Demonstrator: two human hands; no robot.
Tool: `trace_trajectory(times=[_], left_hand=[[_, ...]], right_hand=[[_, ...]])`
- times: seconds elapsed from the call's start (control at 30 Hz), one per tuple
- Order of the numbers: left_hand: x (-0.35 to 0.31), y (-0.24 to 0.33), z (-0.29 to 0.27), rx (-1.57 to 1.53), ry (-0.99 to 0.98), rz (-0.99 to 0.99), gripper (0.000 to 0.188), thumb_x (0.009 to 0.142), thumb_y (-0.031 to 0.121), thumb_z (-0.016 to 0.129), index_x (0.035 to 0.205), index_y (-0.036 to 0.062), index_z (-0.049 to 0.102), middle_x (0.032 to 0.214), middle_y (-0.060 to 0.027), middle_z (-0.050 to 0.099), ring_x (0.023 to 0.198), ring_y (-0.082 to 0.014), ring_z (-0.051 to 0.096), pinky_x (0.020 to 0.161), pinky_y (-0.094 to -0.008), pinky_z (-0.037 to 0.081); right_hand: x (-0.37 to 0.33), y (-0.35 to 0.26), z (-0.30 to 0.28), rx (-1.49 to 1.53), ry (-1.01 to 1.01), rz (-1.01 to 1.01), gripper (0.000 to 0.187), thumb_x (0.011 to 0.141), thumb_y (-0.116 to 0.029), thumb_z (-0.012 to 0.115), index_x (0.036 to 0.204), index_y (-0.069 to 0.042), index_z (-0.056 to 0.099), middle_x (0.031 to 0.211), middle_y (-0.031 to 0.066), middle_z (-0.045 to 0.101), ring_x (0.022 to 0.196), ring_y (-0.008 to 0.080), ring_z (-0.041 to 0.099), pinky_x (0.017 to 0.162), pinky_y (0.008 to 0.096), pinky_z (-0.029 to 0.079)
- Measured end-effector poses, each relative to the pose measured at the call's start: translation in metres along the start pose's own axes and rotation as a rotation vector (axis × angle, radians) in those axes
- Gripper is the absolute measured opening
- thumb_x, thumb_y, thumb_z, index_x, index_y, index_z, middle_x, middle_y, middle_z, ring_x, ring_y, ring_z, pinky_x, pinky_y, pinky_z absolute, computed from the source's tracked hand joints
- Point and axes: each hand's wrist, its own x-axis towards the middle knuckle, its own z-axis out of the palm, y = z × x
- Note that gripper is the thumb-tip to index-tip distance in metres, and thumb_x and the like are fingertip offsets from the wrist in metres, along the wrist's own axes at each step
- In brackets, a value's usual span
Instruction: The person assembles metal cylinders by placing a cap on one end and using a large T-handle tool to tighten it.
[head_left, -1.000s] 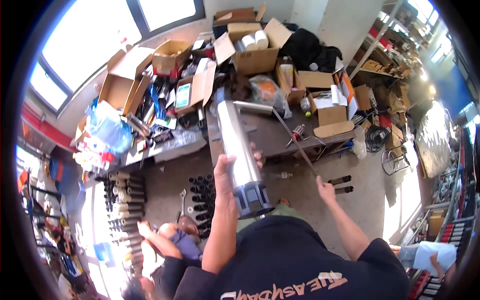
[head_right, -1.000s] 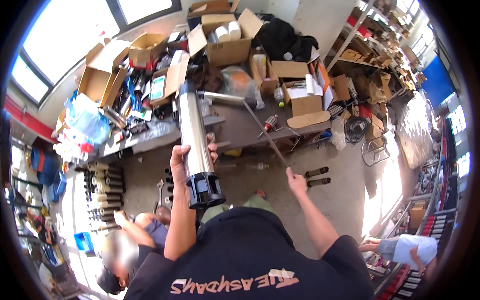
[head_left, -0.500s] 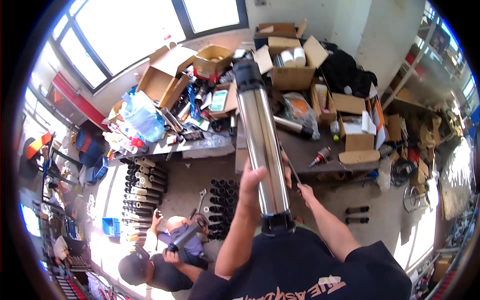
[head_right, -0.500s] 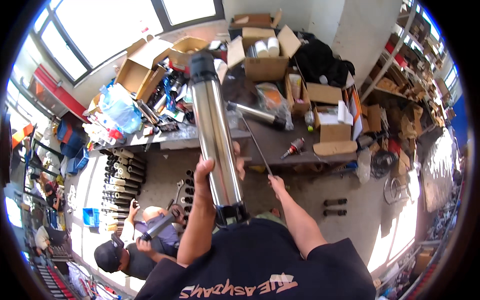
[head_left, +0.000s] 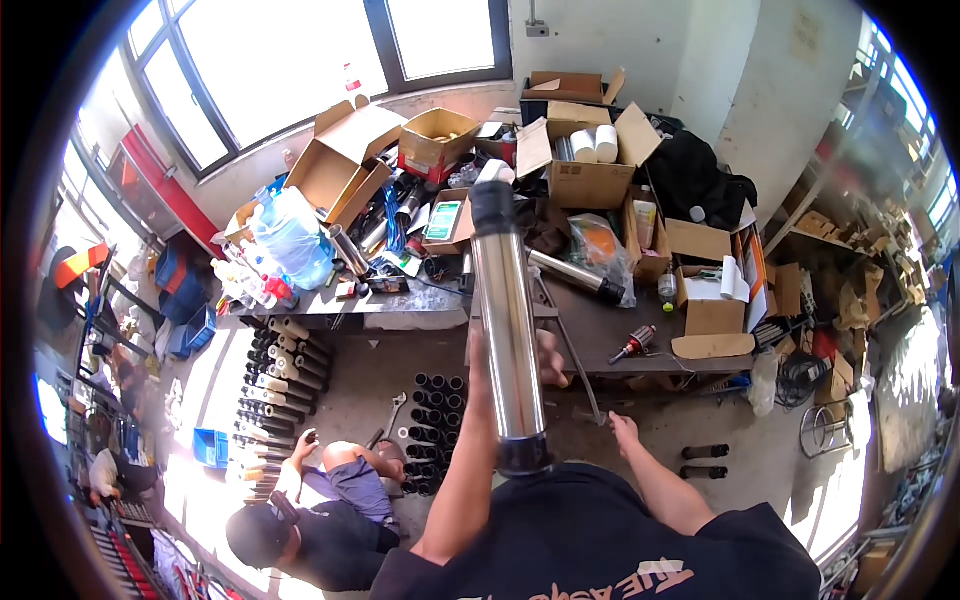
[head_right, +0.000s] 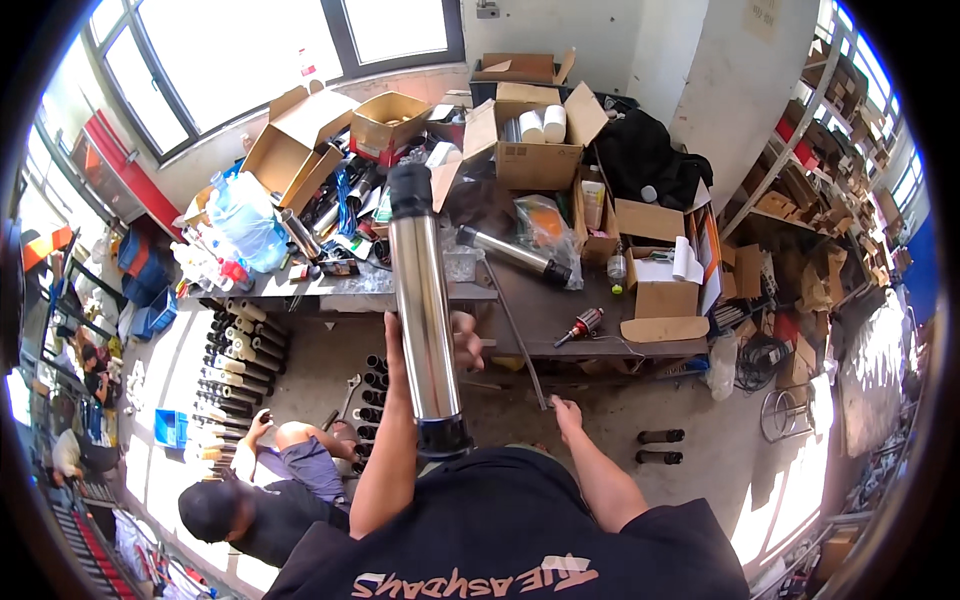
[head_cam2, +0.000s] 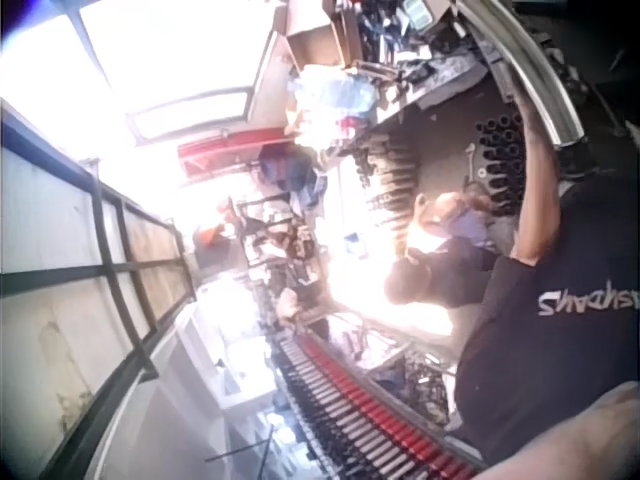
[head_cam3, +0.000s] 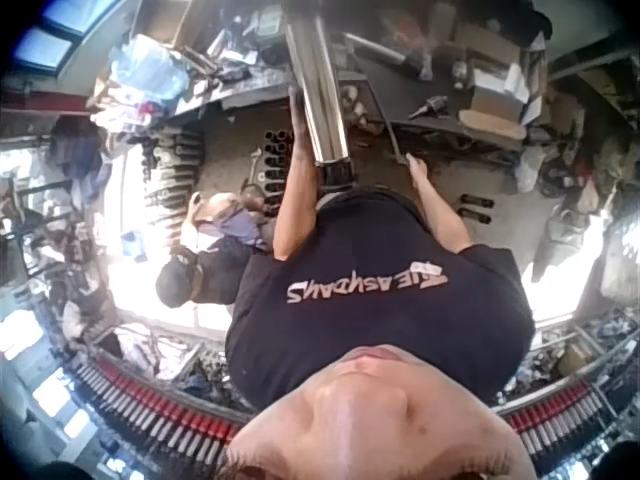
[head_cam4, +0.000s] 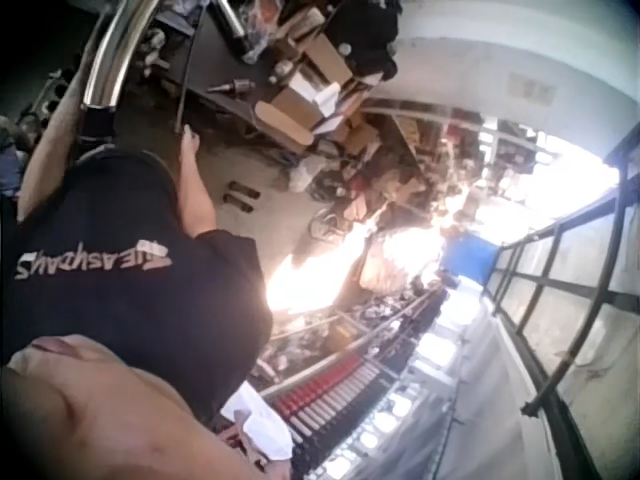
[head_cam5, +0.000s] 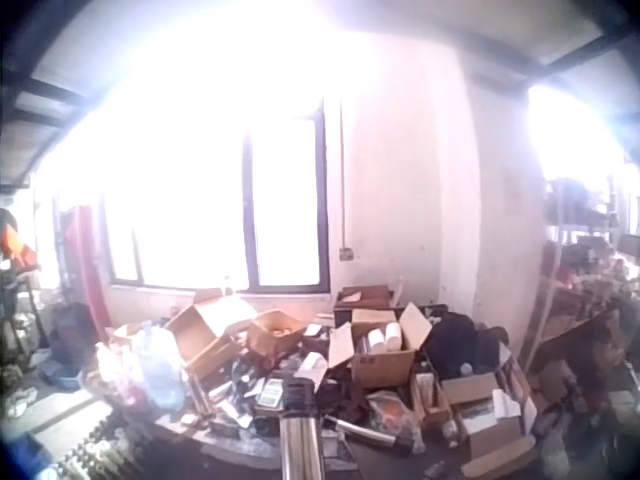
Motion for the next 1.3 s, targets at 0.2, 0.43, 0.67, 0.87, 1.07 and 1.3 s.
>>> trace_trajectory(times=[0.2, 0.43, 0.67, 0.87, 1.07, 1.3], left_hand=[[0.005, -0.026, -0.006, 0.143, 0.433, -0.125, 0.084, 0.095, 0.077, 0.029, 0.106, -0.0005, 0.059, 0.082, -0.0118, 0.065, 0.069, -0.0261, 0.067, 0.063, -0.0405, 0.059], [0.017, -0.005, 0.023, 0.294, 0.566, -0.146, 0.082, 0.099, 0.073, 0.024, 0.113, -0.0011, 0.056, 0.087, -0.0149, 0.065, 0.068, -0.0276, 0.068, 0.061, -0.0421, 0.060], [0.024, -0.003, 0.025, -0.173, 0.034, 0.056, 0.074, 0.101, 0.066, 0.026, 0.146, 0.0087, 0.039, 0.090, -0.0161, 0.057, 0.066, -0.0265, 0.059, 0.058, -0.0419, 0.051], [0.015, 0.013, 0.030, 0.248, 0.443, -0.010, 0.075, 0.103, 0.066, 0.019, 0.121, 0.0003, 0.052, 0.087, -0.0167, 0.064, 0.068, -0.0298, 0.067, 0.062, -0.0449, 0.058], [0.011, 0.025, 0.042, 0.540, 0.654, 0.083, 0.068, 0.105, 0.060, 0.027, 0.118, -0.0017, 0.052, 0.087, -0.0169, 0.066, 0.068, -0.0305, 0.071, 0.057, -0.0422, 0.061], [0.006, 0.026, 0.018, 0.039, 0.353, 0.061, 0.069, 0.104, 0.060, 0.019, 0.113, 0.0015, 0.055, 0.088, -0.0170, 0.062, 0.068, -0.0291, 0.064, 0.061, -0.0451, 0.056]], right_hand=[[-0.037, 0.050, -0.071, -0.315, -0.064, 0.195, 0.050, 0.088, -0.046, 0.070, 0.109, -0.001, 0.068, 0.085, 0.0073, 0.068, 0.067, 0.0150, 0.059, 0.058, 0.0304, 0.047], [-0.065, 0.065, -0.102, -0.532, -0.125, 0.248, 0.048, 0.088, -0.044, 0.070, 0.107, 0.000, 0.070, 0.088, 0.0087, 0.070, 0.071, 0.0174, 0.062, 0.058, 0.0333, 0.048], [-0.078, 0.034, -0.061, -0.393, -0.194, 0.126, 0.043, 0.092, -0.040, 0.069, 0.102, 0.002, 0.071, 0.083, 0.0093, 0.071, 0.070, 0.0170, 0.064, 0.062, 0.0315, 0.051], [-0.069, 0.041, -0.048, -0.473, -0.235, 0.062, 0.043, 0.092, -0.038, 0.069, 0.108, 0.002, 0.072, 0.090, 0.0118, 0.075, 0.080, 0.0185, 0.070, 0.076, 0.0327, 0.055], [-0.078, 0.026, -0.067, -0.549, -0.203, 0.112, 0.040, 0.091, -0.038, 0.068, 0.104, -0.001, 0.074, 0.087, 0.0104, 0.075, 0.076, 0.0194, 0.070, 0.069, 0.0330, 0.055], [-0.083, 0.018, -0.080, -0.659, -0.196, 0.127, 0.041, 0.090, -0.039, 0.066, 0.098, -0.001, 0.074, 0.083, 0.0120, 0.073, 0.071, 0.0200, 0.069, 0.069, 0.0340, 0.054]])
